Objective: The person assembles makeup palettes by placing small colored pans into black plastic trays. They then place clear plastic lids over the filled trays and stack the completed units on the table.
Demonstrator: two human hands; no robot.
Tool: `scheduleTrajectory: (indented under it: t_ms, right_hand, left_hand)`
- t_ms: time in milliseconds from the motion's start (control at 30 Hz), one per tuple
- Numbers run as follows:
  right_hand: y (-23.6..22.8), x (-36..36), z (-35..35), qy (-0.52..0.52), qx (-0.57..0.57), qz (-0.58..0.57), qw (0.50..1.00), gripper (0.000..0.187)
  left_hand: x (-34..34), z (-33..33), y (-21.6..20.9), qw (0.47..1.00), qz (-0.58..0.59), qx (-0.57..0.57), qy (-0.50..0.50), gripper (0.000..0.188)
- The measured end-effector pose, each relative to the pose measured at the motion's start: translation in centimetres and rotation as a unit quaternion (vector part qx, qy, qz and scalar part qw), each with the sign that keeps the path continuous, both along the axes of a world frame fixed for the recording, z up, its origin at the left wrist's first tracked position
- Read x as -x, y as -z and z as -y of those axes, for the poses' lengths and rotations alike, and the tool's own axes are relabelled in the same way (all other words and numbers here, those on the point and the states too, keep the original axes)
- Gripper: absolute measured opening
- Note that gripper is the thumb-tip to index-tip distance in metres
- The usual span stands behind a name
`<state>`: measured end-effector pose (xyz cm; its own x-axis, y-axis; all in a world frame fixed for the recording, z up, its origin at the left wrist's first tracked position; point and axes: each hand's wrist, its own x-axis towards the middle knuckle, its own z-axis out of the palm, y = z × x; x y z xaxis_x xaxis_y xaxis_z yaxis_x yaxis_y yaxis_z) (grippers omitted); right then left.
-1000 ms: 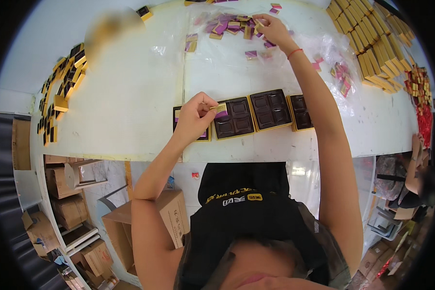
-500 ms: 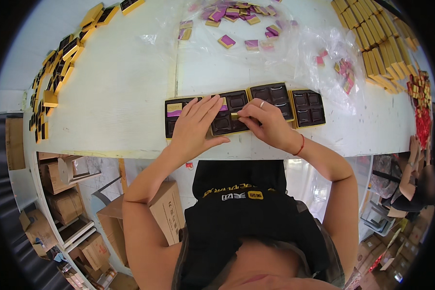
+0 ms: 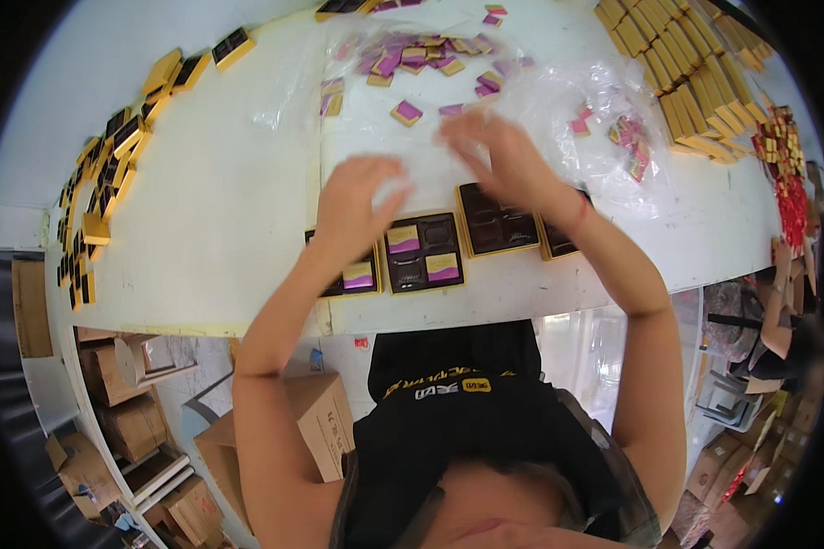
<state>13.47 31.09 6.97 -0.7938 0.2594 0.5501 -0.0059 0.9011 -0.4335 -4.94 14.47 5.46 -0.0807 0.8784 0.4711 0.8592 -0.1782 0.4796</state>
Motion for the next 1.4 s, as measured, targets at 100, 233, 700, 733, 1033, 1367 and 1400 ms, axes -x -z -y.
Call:
scheduleTrajectory:
  t_ms: [100,233,700,733,1033,1367,1400]
  right_hand:
    - [2.0,4.0,-11.1,0.149,0.046,0.03,0.987,0.02]
    - [5.5,5.6,-17.2,0.277,-0.023,0.278,0.919,0.025]
    - [-1.1,0.1,-8.4,0.027,0.415,-0.045,0.908,0.018]
    - [-2.0,-1.3,-6.8,0.022,0.417,-0.055,0.907,0.017]
    - [0.1,-10.4,-0.9,0.0,0.515,-0.035,0.857,0.032]
    - [0.3,-11.1,1.7,0.059,0.355,0.022,0.933,0.02]
    - [0.4,-11.3,1.8,0.047,0.319,0.043,0.946,0.022]
  left_hand:
    - [3.1,-9.6,0.7,0.998,0.041,-0.045,0.008,0.022]
    - [7.9,-18.2,3.7,0.989,-0.042,0.073,-0.122,0.029]
    - [7.4,-18.0,3.6,0.922,0.374,0.085,-0.061,0.043]
    - [6.4,-16.8,2.7,0.871,0.482,0.09,-0.011,0.041]
    - [-2.3,-8.1,-2.1,0.786,0.592,0.163,0.064,0.041]
    - [-6.7,-6.5,-0.2,0.876,0.437,0.2,0.035,0.014]
    - [-7.0,-6.4,0.4,0.879,0.444,0.175,0.031,0.013]
